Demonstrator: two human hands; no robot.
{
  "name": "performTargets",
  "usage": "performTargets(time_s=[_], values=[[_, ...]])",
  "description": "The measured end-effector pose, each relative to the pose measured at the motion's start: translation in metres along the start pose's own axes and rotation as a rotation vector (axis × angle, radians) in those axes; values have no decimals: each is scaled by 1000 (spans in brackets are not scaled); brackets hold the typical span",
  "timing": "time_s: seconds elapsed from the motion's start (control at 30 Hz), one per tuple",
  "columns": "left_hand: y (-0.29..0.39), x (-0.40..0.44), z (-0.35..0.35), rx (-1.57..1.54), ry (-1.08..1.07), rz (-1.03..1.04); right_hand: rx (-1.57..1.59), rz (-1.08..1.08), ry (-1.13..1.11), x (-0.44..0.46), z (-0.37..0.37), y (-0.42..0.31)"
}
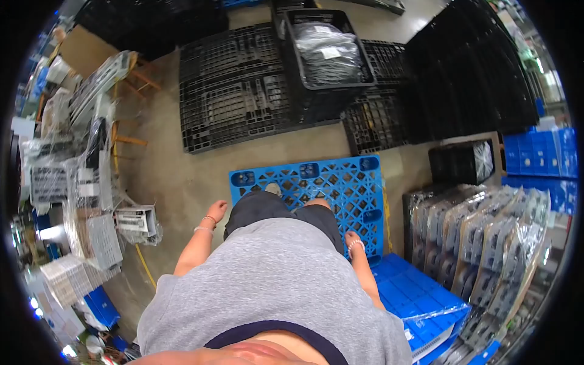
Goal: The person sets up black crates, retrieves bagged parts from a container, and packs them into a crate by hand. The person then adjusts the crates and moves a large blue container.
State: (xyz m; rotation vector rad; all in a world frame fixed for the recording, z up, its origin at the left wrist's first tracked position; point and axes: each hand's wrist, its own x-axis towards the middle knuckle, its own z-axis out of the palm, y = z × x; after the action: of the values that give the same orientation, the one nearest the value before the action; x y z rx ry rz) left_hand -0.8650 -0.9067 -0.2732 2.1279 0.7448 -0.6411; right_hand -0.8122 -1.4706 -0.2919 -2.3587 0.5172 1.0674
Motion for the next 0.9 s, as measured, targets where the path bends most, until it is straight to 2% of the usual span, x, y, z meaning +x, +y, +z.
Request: performTargets(time_s=[0.07,0.2,0.27,0.37,0.5,0.63,0.67,0.73,0.77,0.83,0.9], values=[[-13,3,-1,29,-1,-62,-67,-145,-9,7,-4,-31],[-37,1,3,132,-39,-123,-16,-190,4,22,-19,-75],[-36,-4,7,79,-11,-226,8,-231,-34,33,-33,-78],[-9,-9,15,40,53,-237,13,-174,-57,64,-59,-65],[44,-17,47,-52,160,-181,-207,-175,-95,116,-110,-37],[90,-29,100,-133,149,-151,-43,-43,-129,197,-157,0],[99,-35,114,-121,145,-174,-89,-34,-140,215,-171,1],[126,-56,129,-131,134,-188,-162,-103,-123,220,-203,-24],[136,-65,137,-145,151,-178,-211,-140,-164,251,-209,-16],[149,-88,153,-194,164,-230,-417,-244,-196,235,-240,-70],[151,-116,180,-262,248,-329,-466,-264,-203,239,-249,-108]])
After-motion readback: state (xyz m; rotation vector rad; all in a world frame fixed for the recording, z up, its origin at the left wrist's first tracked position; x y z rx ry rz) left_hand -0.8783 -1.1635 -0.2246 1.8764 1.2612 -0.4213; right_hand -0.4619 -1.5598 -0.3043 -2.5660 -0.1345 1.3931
